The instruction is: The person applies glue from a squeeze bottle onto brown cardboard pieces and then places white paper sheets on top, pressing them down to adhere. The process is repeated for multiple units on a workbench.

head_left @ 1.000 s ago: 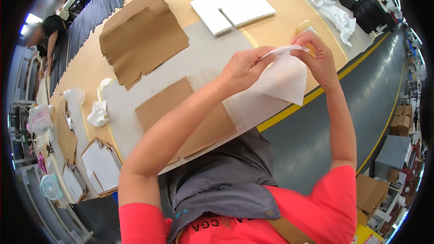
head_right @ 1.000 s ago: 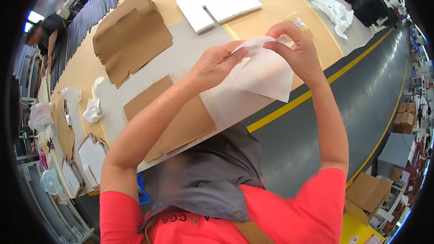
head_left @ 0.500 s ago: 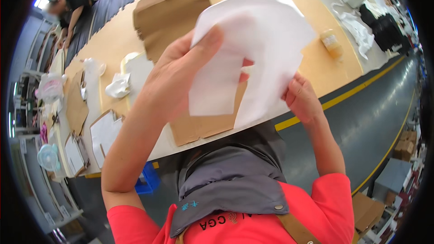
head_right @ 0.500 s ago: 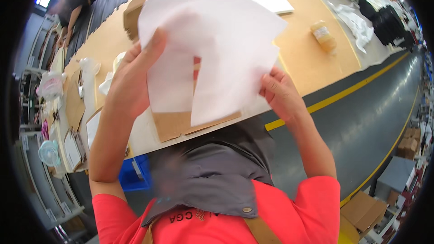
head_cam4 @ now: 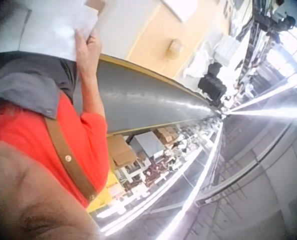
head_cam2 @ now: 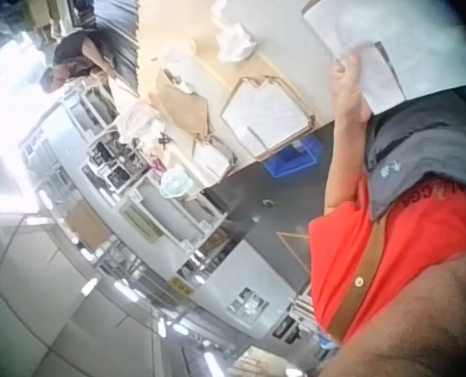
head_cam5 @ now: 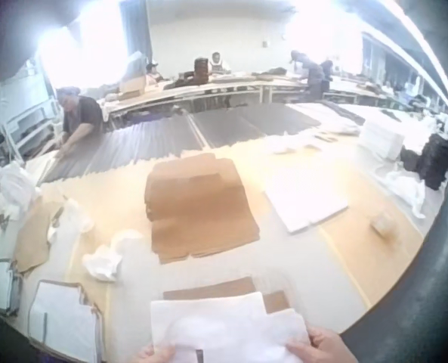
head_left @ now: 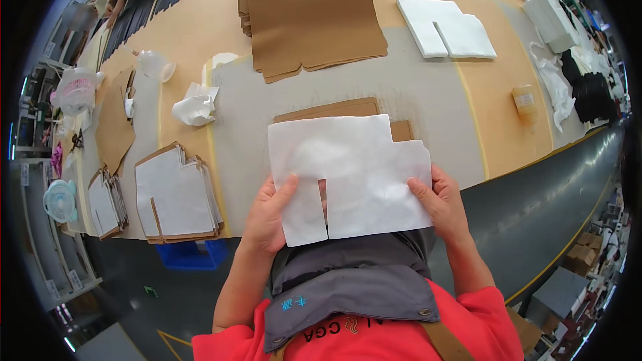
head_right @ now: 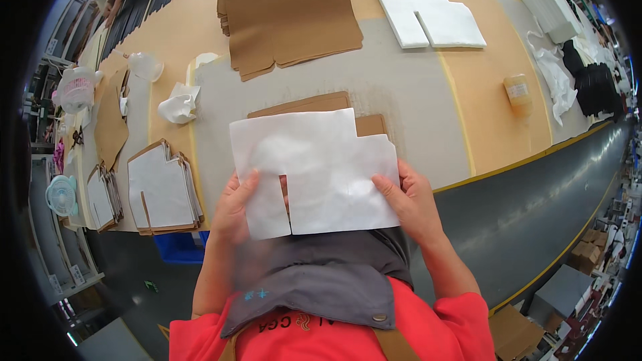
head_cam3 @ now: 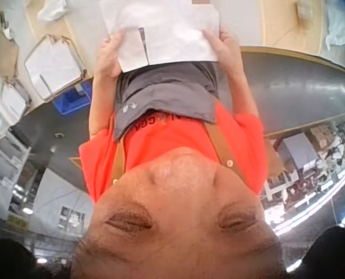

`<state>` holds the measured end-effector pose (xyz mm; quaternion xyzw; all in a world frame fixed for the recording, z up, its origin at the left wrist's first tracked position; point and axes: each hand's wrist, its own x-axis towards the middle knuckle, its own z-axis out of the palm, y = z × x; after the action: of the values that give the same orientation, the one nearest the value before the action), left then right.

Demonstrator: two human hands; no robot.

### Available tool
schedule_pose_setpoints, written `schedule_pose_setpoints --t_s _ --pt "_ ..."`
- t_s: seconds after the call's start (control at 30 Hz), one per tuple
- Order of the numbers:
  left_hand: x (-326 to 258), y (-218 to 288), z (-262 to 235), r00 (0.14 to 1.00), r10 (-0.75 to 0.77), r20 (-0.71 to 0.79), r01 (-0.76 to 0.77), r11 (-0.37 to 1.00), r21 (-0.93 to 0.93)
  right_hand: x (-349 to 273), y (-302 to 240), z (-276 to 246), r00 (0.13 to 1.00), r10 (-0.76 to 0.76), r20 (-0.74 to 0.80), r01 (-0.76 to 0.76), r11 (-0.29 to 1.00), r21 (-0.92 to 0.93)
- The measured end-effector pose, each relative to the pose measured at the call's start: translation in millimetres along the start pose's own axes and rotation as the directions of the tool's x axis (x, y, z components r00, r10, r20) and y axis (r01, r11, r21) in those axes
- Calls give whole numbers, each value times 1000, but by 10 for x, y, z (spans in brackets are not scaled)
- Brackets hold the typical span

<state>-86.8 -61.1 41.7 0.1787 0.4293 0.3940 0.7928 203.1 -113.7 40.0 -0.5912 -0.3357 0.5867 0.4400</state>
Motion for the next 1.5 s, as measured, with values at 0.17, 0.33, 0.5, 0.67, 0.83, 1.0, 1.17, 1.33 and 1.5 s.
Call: schedule_pose_setpoints --t_s 0.17,0.33,0.5,0.67,0.83,1.0,1.17,1.33,1.5 --pt "164 32 -17 1000 8 1 -8 1000 0 220 -75 41 1000 25 -1 -25 1000 -7" --pt "287 103 64 999 11 -37 -10 1000 28 399 -81 33 999 36 -4 -36 999 -16" --pt "366 144 84 1000 -13 -16 14 1000 18 486 -90 38 999 48 -22 -49 999 -23" --pt "409 142 72 999 -29 -24 29 1000 11 517 -101 54 998 54 -36 -55 998 -24" --pt "429 121 34 998 -60 -17 60 998 -10 531 -93 47 998 57 -35 -59 998 -34" --pt "442 96 23 998 -63 -1 63 997 -40 537 -102 36 997 65 -32 -66 997 -40" --pt "442 81 22 997 -79 -4 78 995 -53 541 -98 30 997 65 -32 -67 997 -48" --pt "434 98 -4 995 -104 -11 103 993 -56 534 -100 32 996 82 -39 -84 995 -48" --pt "403 176 73 995 -87 -50 91 993 80 532 -118 34 996 83 -41 -86 994 -71"
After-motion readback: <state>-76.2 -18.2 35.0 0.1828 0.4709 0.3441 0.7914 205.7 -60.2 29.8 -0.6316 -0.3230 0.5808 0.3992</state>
